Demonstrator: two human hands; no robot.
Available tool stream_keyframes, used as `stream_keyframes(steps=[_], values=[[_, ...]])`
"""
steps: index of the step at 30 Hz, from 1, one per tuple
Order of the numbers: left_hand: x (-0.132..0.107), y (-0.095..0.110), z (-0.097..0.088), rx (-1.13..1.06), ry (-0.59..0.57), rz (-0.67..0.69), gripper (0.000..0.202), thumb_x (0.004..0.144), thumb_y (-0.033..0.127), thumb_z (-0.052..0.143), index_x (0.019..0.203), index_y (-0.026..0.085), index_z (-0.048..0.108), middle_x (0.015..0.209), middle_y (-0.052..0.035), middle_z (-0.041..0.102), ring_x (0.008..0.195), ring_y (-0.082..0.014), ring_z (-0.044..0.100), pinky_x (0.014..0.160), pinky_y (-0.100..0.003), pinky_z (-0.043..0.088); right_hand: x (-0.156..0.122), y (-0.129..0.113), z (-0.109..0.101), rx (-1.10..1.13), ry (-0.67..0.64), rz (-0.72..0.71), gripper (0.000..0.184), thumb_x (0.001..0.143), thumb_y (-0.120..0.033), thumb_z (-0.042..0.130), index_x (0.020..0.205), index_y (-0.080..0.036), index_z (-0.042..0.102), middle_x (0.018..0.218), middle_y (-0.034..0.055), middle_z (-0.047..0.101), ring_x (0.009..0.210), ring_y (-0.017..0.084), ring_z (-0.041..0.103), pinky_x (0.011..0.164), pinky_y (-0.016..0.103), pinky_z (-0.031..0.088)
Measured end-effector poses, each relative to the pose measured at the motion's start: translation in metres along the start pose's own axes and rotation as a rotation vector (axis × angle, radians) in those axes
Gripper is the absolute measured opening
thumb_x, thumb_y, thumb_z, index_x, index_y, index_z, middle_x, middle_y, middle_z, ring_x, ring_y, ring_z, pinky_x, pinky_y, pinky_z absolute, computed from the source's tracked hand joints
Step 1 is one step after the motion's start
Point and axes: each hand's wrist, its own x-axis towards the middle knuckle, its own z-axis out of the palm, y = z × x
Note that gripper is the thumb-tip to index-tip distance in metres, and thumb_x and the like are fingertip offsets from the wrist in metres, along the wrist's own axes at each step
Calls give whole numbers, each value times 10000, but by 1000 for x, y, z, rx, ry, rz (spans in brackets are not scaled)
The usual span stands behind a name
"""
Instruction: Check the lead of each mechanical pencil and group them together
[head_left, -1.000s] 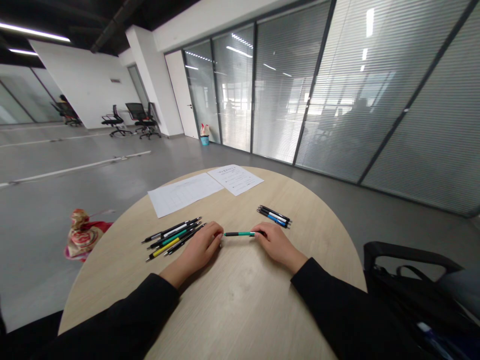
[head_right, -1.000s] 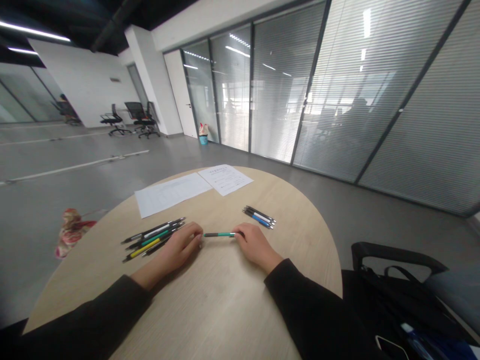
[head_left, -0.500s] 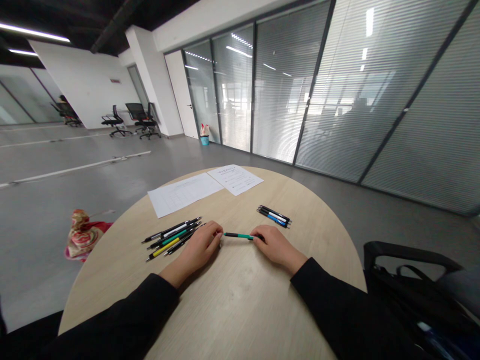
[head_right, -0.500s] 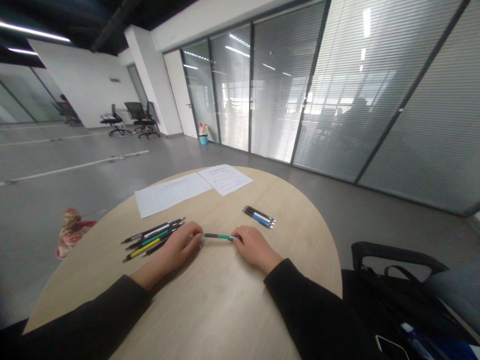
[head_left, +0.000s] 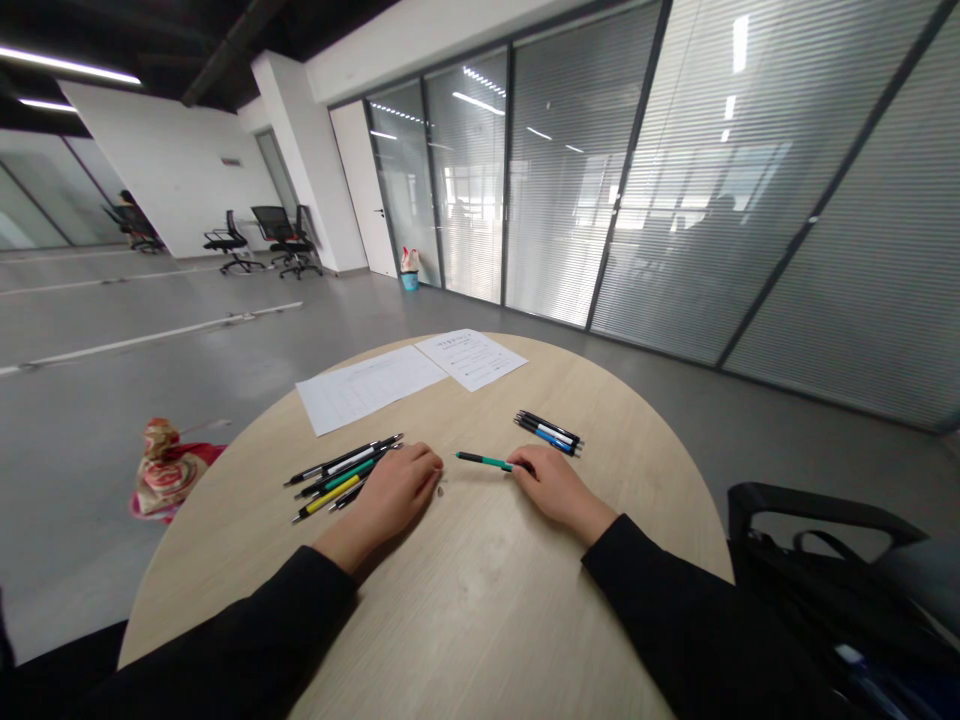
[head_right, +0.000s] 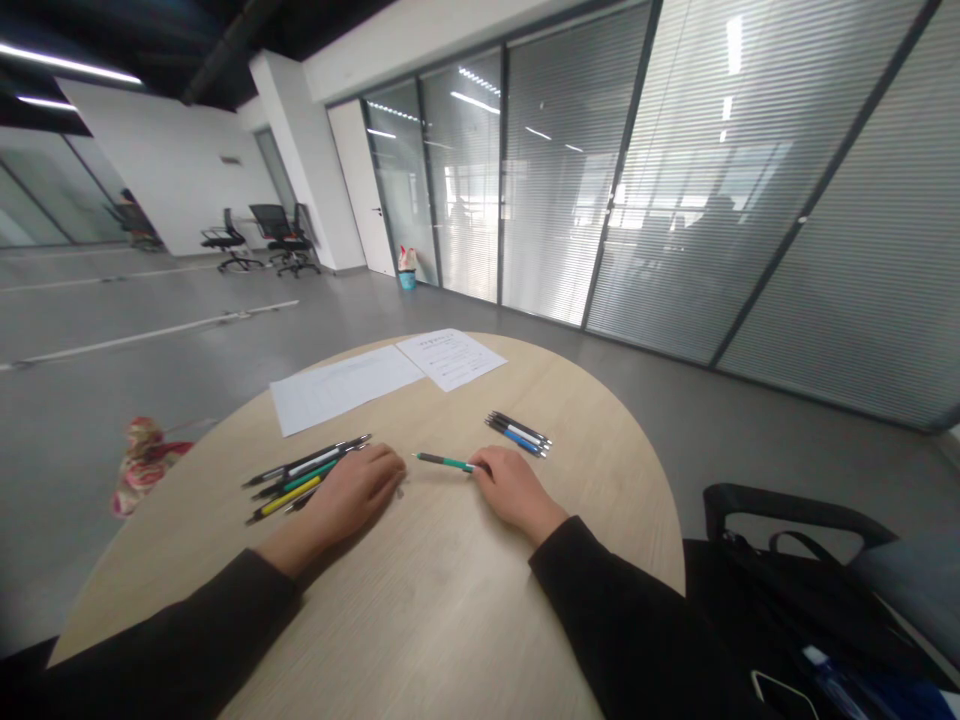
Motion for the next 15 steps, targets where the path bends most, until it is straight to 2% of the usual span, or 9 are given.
stream_keyframes(steps=[8, 15], values=[[2, 3, -5, 156, -86, 40, 184, 930, 163, 525, 852, 219, 682, 887, -64, 704, 817, -245, 631, 759, -380, 423, 0, 0, 1, -15, -4, 2, 137, 914, -120, 579, 916, -169, 707, 928, 67, 723, 868, 195, 637, 809, 301, 447], [5, 8, -2, 264, -117, 25, 204, 956, 140, 497, 833, 179, 655, 859, -84, 688, 793, -248, 626, 759, -378, 429, 0, -1, 0, -19, -26, 23, 133, 908, -119, 583, 910, -163, 708, 920, 68, 717, 868, 192, 631, 804, 293, 439]])
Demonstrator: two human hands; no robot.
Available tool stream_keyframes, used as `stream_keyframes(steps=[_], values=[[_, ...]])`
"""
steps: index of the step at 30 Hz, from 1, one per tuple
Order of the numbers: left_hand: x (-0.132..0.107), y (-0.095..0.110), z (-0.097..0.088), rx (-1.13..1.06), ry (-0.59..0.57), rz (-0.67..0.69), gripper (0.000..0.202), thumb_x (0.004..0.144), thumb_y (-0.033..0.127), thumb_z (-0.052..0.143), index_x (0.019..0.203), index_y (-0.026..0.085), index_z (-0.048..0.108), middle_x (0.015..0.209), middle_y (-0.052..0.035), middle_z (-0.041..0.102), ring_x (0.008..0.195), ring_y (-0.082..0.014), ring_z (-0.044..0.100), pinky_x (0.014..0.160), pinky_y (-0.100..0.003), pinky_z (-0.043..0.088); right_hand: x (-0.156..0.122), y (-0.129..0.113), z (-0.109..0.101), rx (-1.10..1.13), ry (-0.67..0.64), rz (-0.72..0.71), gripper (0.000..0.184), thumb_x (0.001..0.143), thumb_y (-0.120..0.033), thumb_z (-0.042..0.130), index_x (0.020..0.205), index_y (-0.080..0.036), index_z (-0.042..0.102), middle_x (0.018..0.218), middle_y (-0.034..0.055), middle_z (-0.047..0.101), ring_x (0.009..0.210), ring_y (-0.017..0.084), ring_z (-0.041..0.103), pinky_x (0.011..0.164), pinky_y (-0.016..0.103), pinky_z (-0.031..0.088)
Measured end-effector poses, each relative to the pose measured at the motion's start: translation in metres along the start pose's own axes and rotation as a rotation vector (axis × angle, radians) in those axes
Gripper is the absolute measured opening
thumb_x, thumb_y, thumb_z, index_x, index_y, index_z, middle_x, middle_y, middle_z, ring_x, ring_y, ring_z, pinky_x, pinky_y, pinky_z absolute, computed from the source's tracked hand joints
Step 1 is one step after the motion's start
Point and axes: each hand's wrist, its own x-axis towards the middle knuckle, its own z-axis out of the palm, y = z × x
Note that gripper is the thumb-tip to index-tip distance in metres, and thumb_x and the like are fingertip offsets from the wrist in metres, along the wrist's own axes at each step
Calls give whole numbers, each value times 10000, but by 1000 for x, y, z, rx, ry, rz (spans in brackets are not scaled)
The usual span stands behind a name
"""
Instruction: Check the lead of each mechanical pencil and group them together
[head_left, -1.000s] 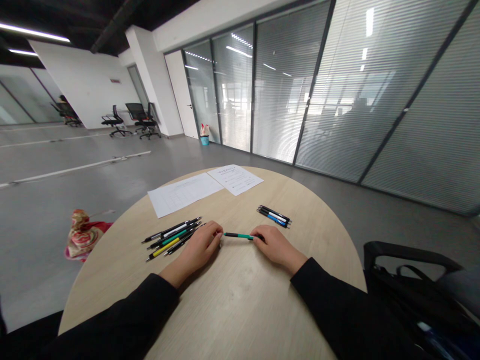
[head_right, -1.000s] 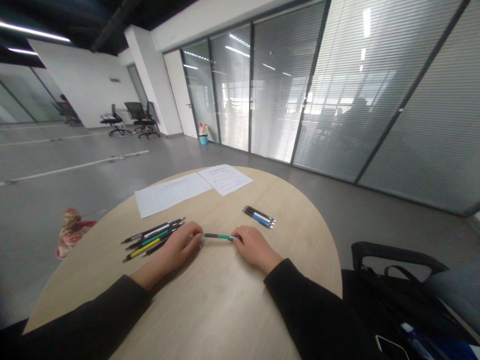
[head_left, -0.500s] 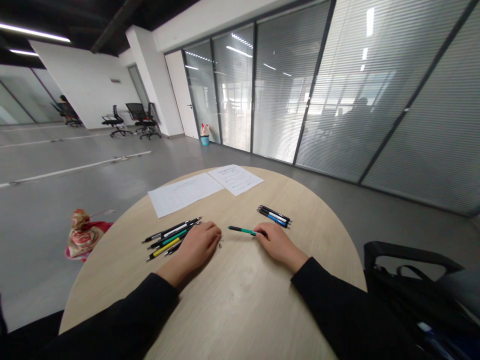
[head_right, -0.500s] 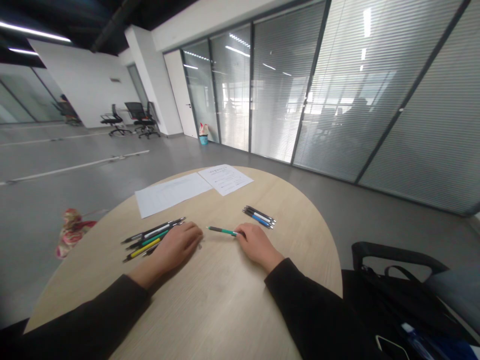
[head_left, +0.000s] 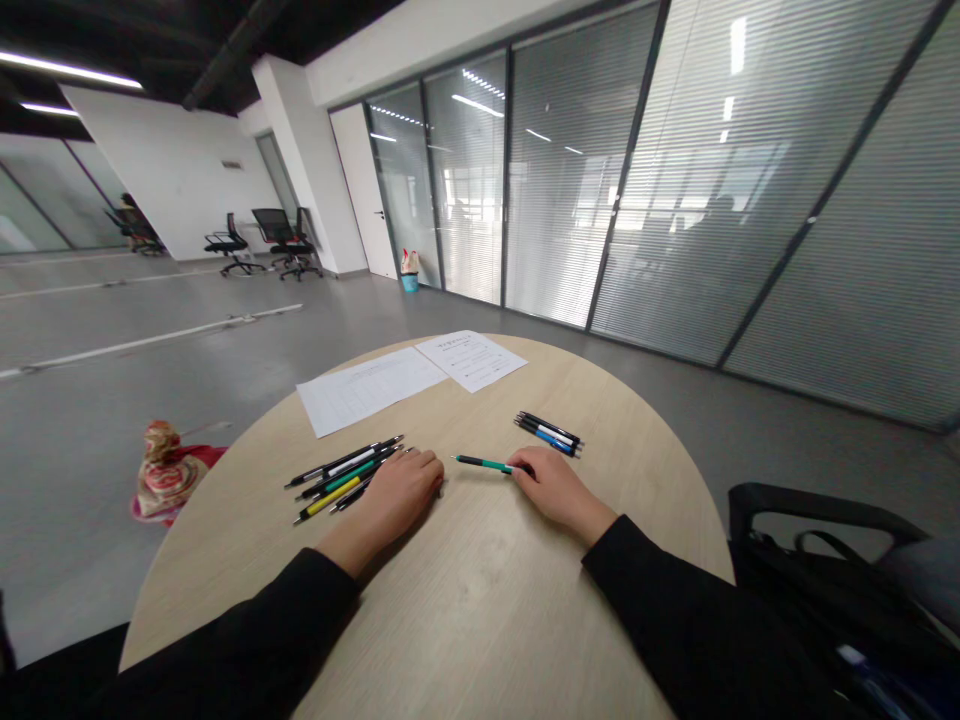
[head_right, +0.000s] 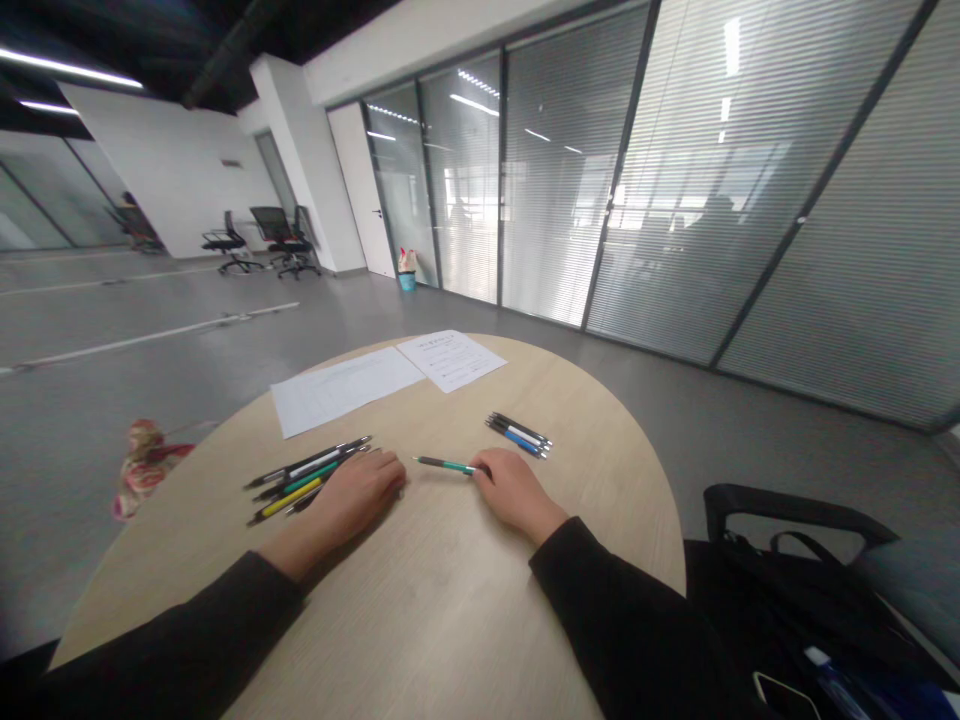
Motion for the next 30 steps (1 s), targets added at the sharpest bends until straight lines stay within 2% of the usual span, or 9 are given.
stream_keyframes(steps=[7, 12, 22, 30], values=[[-2, -3, 7, -64, 55, -51, 177, 986, 168, 454, 919, 162, 617, 920, -101, 675, 821, -244, 627, 768, -367, 447, 0, 0, 0, 4, -3, -9, 143, 907, -115, 579, 909, -166, 712, 917, 68, 719, 865, 189, 629, 806, 289, 438], [-4, -6, 10, -119, 112, -100, 155, 990, 179, 436, 936, 174, 581, 858, -78, 669, 796, -241, 628, 732, -351, 437, 1, 3, 1, 2, -10, -12, 141, 907, -131, 584, 924, -171, 718, 935, 71, 724, 889, 197, 636, 825, 301, 444], [-4, -6, 11, -128, 155, -103, 144, 992, 188, 429, 916, 189, 552, 801, -56, 649, 777, -239, 632, 714, -350, 414, -1, 1, 0, 1, -5, -21, 148, 901, -131, 586, 932, -175, 725, 930, 67, 725, 878, 196, 641, 820, 305, 451], [-3, -4, 9, -159, 147, -72, 141, 993, 188, 428, 917, 188, 547, 856, -63, 664, 770, -227, 618, 728, -353, 417, 0, 1, 1, -6, -3, -32, 148, 893, -126, 596, 939, -180, 726, 934, 62, 729, 898, 198, 644, 836, 308, 452]])
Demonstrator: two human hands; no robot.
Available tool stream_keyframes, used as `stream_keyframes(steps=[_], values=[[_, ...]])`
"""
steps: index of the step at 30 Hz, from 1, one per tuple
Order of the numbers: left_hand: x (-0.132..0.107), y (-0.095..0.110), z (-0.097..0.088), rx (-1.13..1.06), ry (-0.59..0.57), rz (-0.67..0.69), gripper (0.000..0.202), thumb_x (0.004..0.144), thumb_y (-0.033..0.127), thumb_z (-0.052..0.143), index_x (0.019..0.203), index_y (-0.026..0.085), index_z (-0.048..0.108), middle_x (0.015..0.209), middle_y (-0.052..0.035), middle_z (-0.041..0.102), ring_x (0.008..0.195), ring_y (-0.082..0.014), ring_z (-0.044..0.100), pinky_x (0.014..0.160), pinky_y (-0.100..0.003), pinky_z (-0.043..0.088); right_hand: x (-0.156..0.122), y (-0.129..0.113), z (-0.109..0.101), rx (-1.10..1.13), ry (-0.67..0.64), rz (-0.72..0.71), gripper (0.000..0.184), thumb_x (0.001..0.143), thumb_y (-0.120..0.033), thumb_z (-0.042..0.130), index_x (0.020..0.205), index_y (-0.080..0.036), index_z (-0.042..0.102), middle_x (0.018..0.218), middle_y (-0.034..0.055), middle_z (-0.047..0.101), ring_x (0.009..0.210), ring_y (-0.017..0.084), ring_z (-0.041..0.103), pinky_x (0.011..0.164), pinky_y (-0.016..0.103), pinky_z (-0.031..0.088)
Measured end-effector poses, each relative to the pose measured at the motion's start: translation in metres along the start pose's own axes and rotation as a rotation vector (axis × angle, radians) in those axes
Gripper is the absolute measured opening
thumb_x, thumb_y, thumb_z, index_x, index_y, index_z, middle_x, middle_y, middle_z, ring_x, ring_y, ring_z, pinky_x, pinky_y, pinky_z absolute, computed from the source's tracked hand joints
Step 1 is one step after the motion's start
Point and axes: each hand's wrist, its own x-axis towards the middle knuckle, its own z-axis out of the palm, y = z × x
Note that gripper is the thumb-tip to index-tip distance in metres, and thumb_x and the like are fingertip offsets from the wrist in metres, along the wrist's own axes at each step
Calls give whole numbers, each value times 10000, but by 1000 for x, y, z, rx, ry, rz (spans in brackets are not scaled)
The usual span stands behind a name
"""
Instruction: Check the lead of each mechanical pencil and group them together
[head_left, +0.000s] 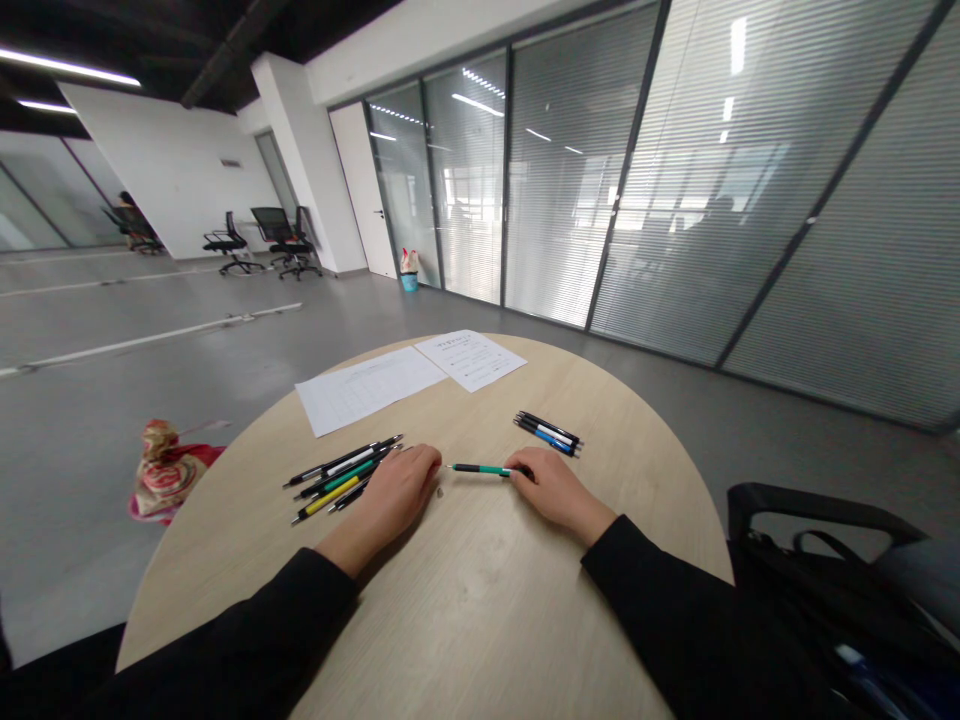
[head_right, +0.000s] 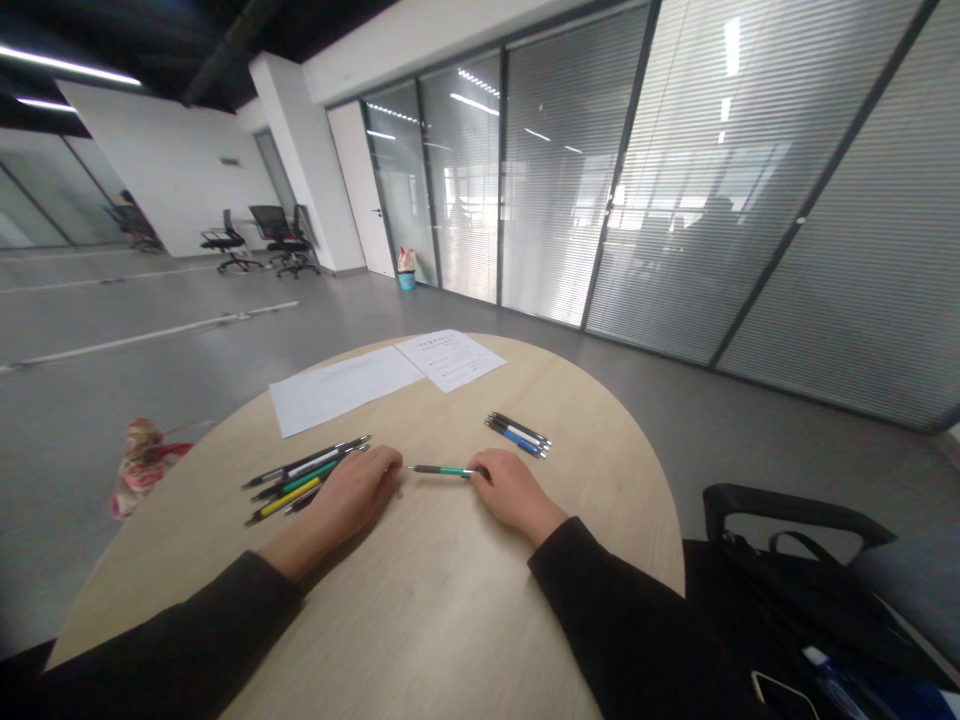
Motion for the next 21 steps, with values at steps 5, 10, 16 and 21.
stream_keyframes(steps=[5, 10, 16, 21], values=[[0, 2, -1, -53, 10, 40, 170, 998, 161, 402, 925, 193, 552, 914, -69, 663, 804, -215, 612, 751, -348, 430, 0, -1, 0, -2, -9, -5, 141, 899, -133, 600, 938, -181, 726, 938, 63, 729, 904, 199, 645, 840, 309, 455], [0, 4, -2, -84, 10, 50, 172, 989, 138, 406, 938, 194, 561, 926, -66, 657, 828, -212, 607, 758, -345, 436, 0, -2, 0, 0, -14, -1, 146, 899, -126, 598, 941, -180, 727, 951, 63, 733, 910, 198, 644, 845, 307, 454], [0, 4, -3, -93, 12, 44, 184, 983, 152, 408, 931, 189, 580, 932, -72, 657, 824, -210, 600, 747, -347, 441, 0, -1, -1, 4, -24, -6, 148, 902, -125, 594, 949, -176, 725, 954, 65, 732, 916, 198, 644, 857, 313, 454], [-1, 3, -2, -98, -6, 36, 173, 982, 145, 411, 938, 198, 570, 934, -70, 652, 840, -218, 596, 768, -362, 440, 0, -3, -3, -3, -28, -8, 146, 902, -128, 595, 944, -176, 726, 958, 69, 733, 925, 203, 647, 856, 317, 455]])
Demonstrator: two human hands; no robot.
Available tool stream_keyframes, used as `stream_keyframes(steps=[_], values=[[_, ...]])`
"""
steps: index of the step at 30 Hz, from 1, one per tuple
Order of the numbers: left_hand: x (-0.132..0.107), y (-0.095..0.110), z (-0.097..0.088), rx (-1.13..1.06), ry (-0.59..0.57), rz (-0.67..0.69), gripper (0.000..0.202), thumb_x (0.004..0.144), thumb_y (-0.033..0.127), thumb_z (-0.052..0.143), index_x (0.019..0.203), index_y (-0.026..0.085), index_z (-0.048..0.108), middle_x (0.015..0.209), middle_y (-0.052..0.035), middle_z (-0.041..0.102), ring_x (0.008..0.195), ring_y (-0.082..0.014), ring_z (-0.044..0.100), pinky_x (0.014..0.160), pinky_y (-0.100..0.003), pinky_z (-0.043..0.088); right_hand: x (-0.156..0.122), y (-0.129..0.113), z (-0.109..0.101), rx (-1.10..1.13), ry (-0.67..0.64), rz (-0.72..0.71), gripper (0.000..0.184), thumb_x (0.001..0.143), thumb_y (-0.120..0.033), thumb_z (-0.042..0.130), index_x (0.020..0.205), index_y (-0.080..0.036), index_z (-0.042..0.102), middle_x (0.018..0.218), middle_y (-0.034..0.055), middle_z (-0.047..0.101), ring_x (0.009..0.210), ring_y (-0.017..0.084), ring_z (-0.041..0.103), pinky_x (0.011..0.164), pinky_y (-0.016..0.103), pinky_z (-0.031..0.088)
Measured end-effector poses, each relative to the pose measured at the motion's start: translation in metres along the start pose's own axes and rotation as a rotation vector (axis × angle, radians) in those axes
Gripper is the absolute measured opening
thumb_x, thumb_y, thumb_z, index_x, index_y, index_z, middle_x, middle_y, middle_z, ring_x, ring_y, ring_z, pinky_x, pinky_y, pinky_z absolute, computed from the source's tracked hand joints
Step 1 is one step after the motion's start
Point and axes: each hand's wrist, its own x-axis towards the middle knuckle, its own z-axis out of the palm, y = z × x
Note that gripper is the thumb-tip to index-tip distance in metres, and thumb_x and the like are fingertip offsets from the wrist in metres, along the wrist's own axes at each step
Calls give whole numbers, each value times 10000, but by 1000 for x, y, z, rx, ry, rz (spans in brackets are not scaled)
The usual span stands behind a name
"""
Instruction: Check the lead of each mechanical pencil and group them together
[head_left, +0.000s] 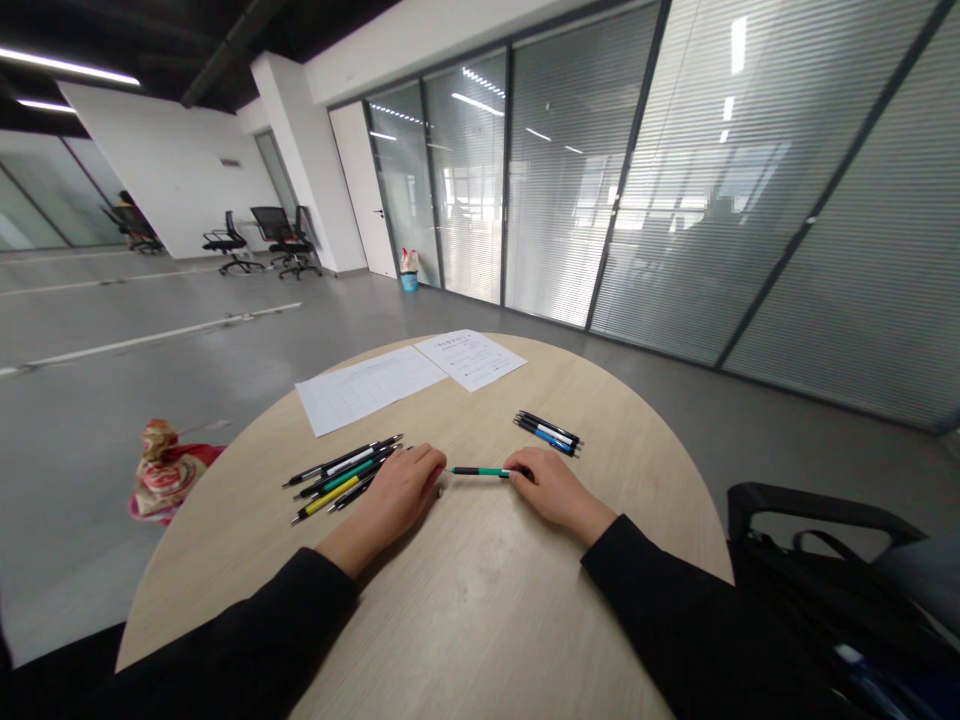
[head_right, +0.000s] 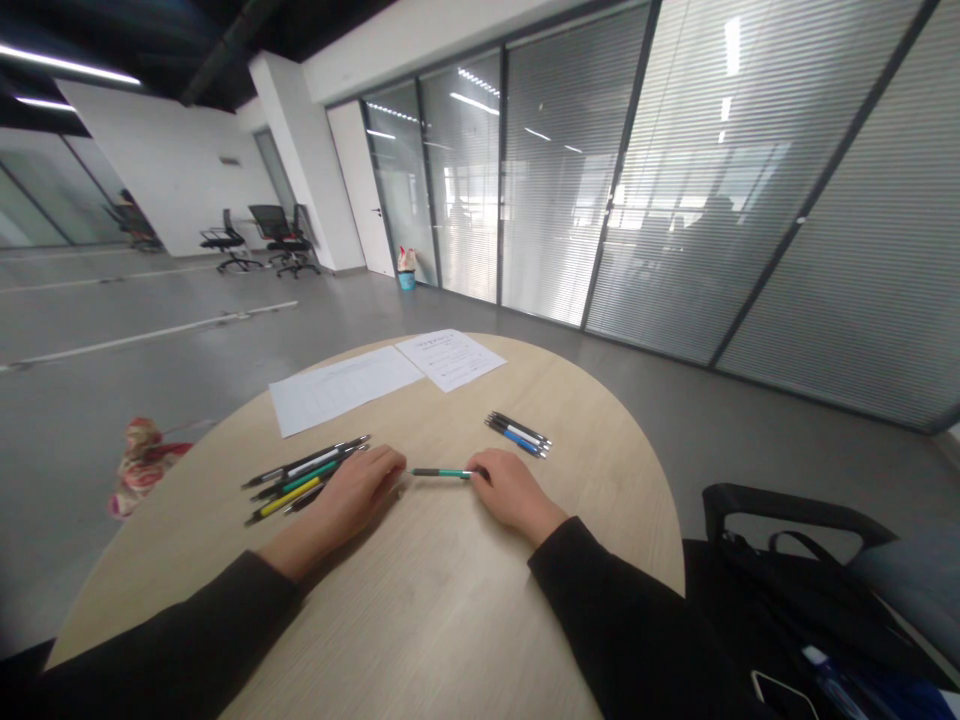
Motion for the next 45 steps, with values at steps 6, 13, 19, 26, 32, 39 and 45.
stream_keyframes(steps=[6, 13, 19, 26, 32, 39, 45], values=[[-1, -1, 2, -48, -6, 0, 151, 982, 145, 412, 945, 194, 550, 934, -69, 642, 831, -214, 581, 764, -354, 439, 0, 0, 0, 1, 0, 2, 157, 904, -123, 588, 948, -176, 728, 964, 68, 735, 926, 201, 648, 863, 313, 453], [-2, 0, 2, -53, -1, -6, 143, 990, 177, 425, 943, 196, 559, 921, -66, 641, 827, -216, 576, 769, -353, 441, 1, 0, 1, 9, 1, -2, 149, 899, -125, 597, 947, -172, 730, 946, 67, 733, 910, 197, 644, 847, 306, 452], [-2, 4, 1, -78, -8, -12, 140, 990, 209, 432, 960, 195, 569, 910, -64, 645, 815, -213, 581, 758, -353, 448, 1, -3, 1, 15, -3, 0, 146, 898, -123, 601, 938, -179, 729, 939, 64, 733, 910, 196, 646, 848, 309, 455], [-5, 4, 4, -194, 56, -71, 200, 997, 279, 454, 1160, 194, 529, 1027, -73, 661, 879, -214, 625, 826, -372, 495, 1, -1, 1, 22, 16, 6, 156, 904, -124, 595, 955, -177, 732, 960, 67, 738, 922, 201, 648, 856, 315, 459], [-5, 1, 3, -145, 69, -96, 164, 985, 277, 464, 1097, 190, 547, 1026, -82, 646, 910, -233, 622, 832, -384, 491, 1, 0, 0, 35, 29, 8, 158, 908, -125, 591, 954, -181, 732, 961, 68, 737, 913, 199, 649, 851, 313, 462], [-1, 4, -2, -171, 30, -69, 169, 990, 255, 429, 962, 194, 583, 963, -74, 637, 889, -225, 605, 798, -362, 481, 1, -3, -1, 22, 18, 6, 148, 902, -122, 602, 953, -174, 731, 947, 68, 737, 905, 197, 652, 839, 308, 459], [-1, 8, -3, -174, 12, -48, 168, 993, 262, 432, 932, 198, 575, 940, -69, 638, 864, -223, 598, 798, -370, 474, 1, 0, 1, 21, -7, -8, 160, 912, -130, 590, 962, -182, 733, 963, 67, 744, 916, 196, 657, 854, 315, 463]])
